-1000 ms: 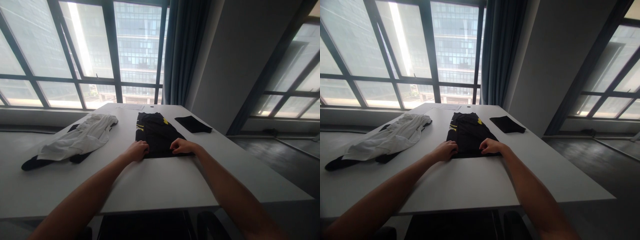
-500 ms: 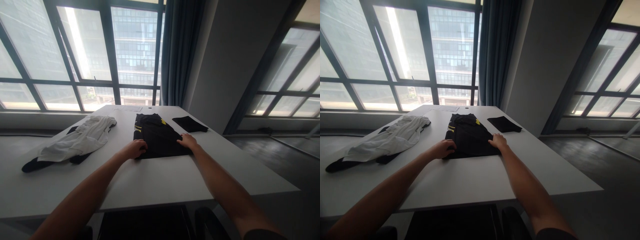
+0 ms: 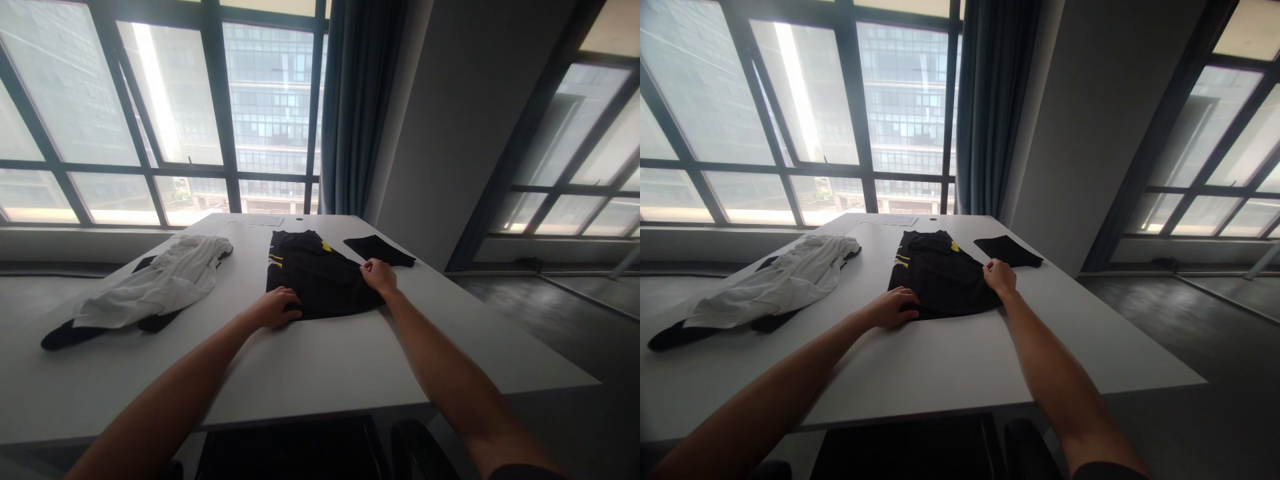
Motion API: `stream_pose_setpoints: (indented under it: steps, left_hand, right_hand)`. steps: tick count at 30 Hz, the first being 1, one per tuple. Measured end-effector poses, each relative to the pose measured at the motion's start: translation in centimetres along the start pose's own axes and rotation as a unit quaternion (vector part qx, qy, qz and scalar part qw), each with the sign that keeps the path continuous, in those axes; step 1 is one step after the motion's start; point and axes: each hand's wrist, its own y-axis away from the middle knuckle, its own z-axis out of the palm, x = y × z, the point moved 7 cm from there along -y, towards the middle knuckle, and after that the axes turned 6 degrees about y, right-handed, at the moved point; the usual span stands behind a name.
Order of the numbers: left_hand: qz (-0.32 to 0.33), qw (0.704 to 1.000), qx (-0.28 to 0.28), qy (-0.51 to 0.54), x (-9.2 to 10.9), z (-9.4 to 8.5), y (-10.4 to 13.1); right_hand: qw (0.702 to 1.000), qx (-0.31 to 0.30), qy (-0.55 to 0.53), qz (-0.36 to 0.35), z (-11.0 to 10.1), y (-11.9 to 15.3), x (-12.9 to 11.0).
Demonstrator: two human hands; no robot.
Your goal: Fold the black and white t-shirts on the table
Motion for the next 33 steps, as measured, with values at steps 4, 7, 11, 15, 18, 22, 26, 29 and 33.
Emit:
stream_pose_setpoints:
  steps: [4,7,11,15,18,22,26,29,33]
  left_hand:
    - [-0.022,0.999,0.021,0.017,-0.7,-0.1,-0.4]
    - [-0.066,0.997,0.037,0.031,-1.2,-0.3,-1.7]
    - [-0.113,0.989,0.042,0.081,-1.0,0.4,-5.5]
    - [-0.156,0.981,0.052,0.099,-0.3,2.0,-10.9]
    - [-0.191,0.974,0.074,0.096,-0.6,3.0,-15.0]
    - [-0.256,0.958,0.091,0.092,-2.8,4.1,-19.8]
    - [-0.327,0.935,0.103,0.092,-5.6,4.9,-23.2]
    - [-0.356,0.921,0.12,0.105,-7.2,5.4,-25.3]
    - [-0.36,0.909,0.144,0.155,-8.5,5.7,-28.0]
  right_hand:
    - [0.995,0.044,0.035,-0.083,-2.3,1.5,-3.4]
    - [0.98,-0.037,-0.001,-0.198,-2.0,3.3,-6.8]
    - [0.908,-0.307,-0.101,-0.268,1.4,6.2,-9.0]
    - [0.893,-0.349,-0.122,-0.256,2.1,6.2,-8.2]
    - [0.916,-0.311,-0.095,-0.235,1.7,5.2,-7.0]
    - [0.94,-0.258,-0.033,-0.223,0.9,4.5,-6.0]
    - [0.941,-0.273,0.007,-0.2,0.9,4.7,-5.9]
    - [0.94,-0.284,0.021,-0.19,1.0,4.9,-6.1]
    - [0.939,-0.286,0.034,-0.188,1.1,5.1,-6.5]
